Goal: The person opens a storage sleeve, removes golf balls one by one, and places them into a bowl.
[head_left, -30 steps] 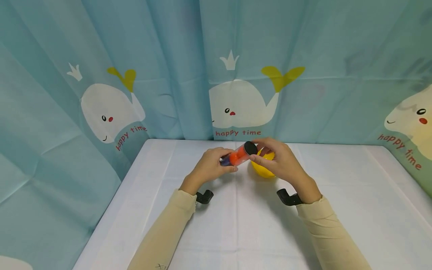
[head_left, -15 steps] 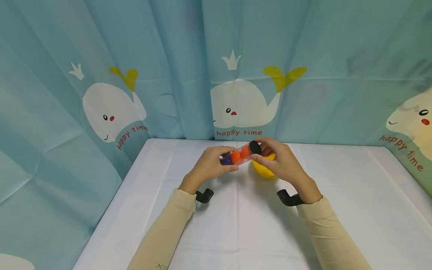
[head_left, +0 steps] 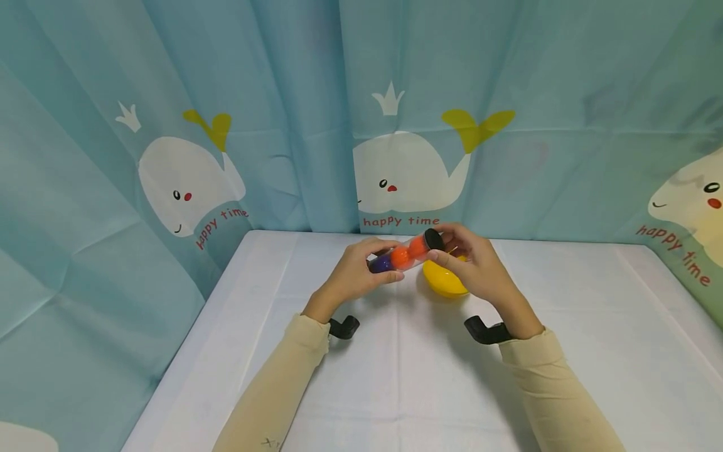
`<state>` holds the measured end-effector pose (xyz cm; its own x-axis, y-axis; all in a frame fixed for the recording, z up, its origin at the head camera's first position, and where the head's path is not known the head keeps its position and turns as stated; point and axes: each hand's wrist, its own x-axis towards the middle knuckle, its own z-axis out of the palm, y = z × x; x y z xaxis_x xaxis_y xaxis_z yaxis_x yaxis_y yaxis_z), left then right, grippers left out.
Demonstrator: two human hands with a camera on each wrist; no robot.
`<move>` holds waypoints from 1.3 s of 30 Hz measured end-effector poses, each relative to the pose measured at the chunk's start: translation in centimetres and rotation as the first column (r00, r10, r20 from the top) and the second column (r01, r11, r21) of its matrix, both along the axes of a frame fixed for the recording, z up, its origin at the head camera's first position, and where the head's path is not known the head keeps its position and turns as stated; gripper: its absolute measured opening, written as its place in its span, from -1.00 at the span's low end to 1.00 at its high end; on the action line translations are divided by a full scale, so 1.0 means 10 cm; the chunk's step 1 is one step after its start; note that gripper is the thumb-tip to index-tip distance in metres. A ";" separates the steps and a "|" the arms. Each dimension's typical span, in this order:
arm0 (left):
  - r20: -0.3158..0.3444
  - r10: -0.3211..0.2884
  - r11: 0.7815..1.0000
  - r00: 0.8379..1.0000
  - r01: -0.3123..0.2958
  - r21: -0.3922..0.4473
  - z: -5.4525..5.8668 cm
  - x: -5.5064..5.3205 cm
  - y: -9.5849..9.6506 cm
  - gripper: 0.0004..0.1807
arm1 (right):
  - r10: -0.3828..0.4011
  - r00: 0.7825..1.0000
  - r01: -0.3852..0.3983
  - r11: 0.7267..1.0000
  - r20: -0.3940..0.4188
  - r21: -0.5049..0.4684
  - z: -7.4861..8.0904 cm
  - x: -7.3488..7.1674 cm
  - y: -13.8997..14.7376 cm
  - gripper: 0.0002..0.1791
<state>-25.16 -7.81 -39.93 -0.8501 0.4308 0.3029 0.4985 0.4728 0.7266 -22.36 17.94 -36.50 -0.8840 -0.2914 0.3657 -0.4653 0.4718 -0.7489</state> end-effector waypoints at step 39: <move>0.239 -0.157 0.975 0.958 0.112 0.192 0.07 -0.04 -0.17 -0.48 | 0.093 0.995 -0.095 0.990 -0.017 -0.102 -0.03 -0.02 0.03 -0.62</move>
